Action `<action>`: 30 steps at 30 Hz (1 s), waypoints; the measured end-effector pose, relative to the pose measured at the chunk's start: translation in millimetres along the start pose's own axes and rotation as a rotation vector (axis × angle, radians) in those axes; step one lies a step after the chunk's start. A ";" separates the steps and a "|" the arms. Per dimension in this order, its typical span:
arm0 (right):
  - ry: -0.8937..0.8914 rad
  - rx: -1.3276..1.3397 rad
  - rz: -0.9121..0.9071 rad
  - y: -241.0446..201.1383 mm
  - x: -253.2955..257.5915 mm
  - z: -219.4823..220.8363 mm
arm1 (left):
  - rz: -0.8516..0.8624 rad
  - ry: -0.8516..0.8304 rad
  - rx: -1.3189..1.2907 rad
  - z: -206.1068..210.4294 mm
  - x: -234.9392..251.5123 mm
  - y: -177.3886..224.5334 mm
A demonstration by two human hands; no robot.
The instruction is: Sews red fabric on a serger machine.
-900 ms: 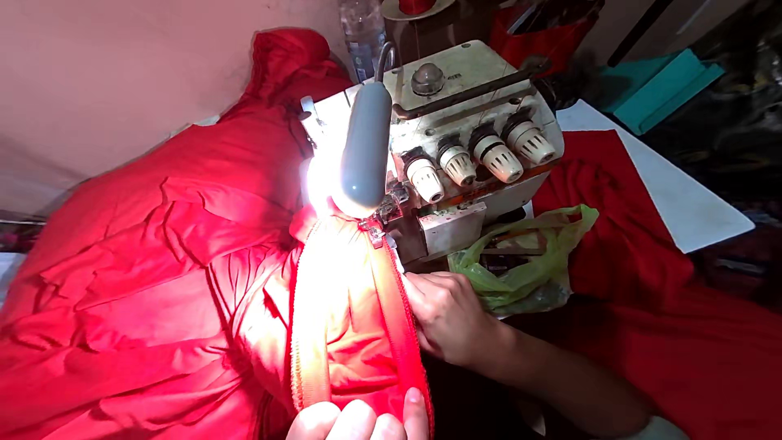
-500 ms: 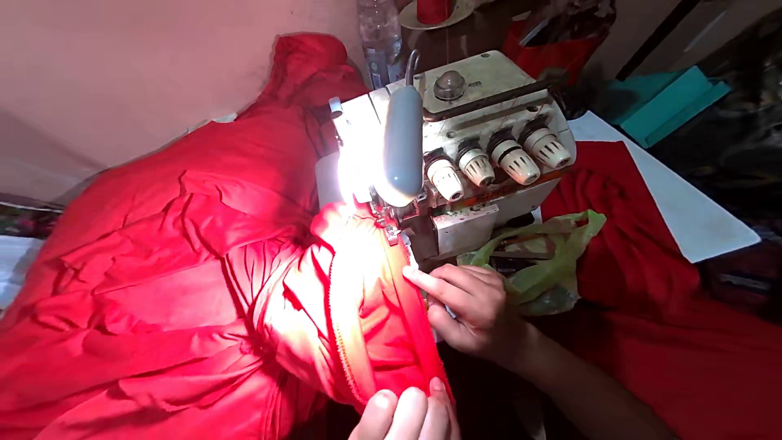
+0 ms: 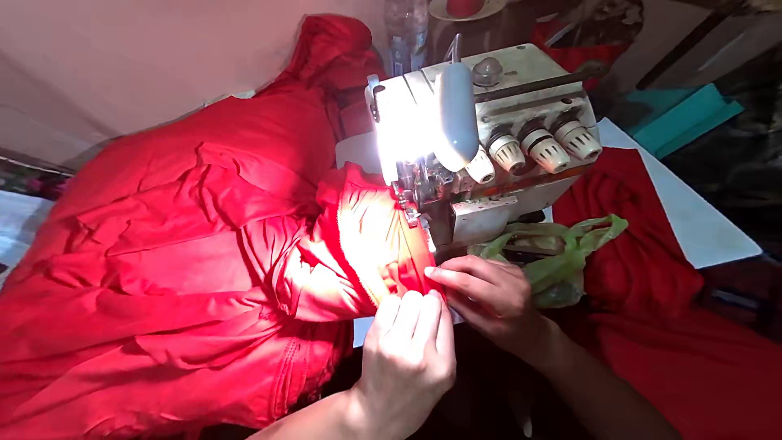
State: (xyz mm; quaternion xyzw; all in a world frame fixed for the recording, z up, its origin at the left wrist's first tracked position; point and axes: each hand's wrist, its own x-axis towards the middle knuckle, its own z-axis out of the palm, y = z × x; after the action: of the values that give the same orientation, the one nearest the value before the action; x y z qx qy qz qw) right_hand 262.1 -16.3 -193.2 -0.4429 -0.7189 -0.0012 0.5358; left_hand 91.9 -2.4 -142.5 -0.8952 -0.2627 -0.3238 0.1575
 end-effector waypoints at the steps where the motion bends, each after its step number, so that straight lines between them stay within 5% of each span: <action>1: 0.001 0.016 -0.002 0.4 0.1 0.4 | -0.008 0.006 -0.019 1.0 0.9 -1.2; 9: 0.038 -0.050 0.066 4.0 15.4 8.3 | -0.159 0.007 -0.026 -4.8 19.1 -66.2; 17: 0.093 0.050 0.123 4.2 5.7 5.0 | -0.116 0.076 -0.017 10.9 -3.5 -2.3; 30: 0.169 0.031 0.123 3.2 -4.2 -4.7 | -0.186 0.109 0.056 25.7 11.8 -13.6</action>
State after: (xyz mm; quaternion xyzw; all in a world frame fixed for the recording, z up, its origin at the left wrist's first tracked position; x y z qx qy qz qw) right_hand 267.9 -19.3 -195.9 -0.4760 -0.6425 0.0054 0.6005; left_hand 104.6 24.6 -152.3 -0.8432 -0.3447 -0.3779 0.1655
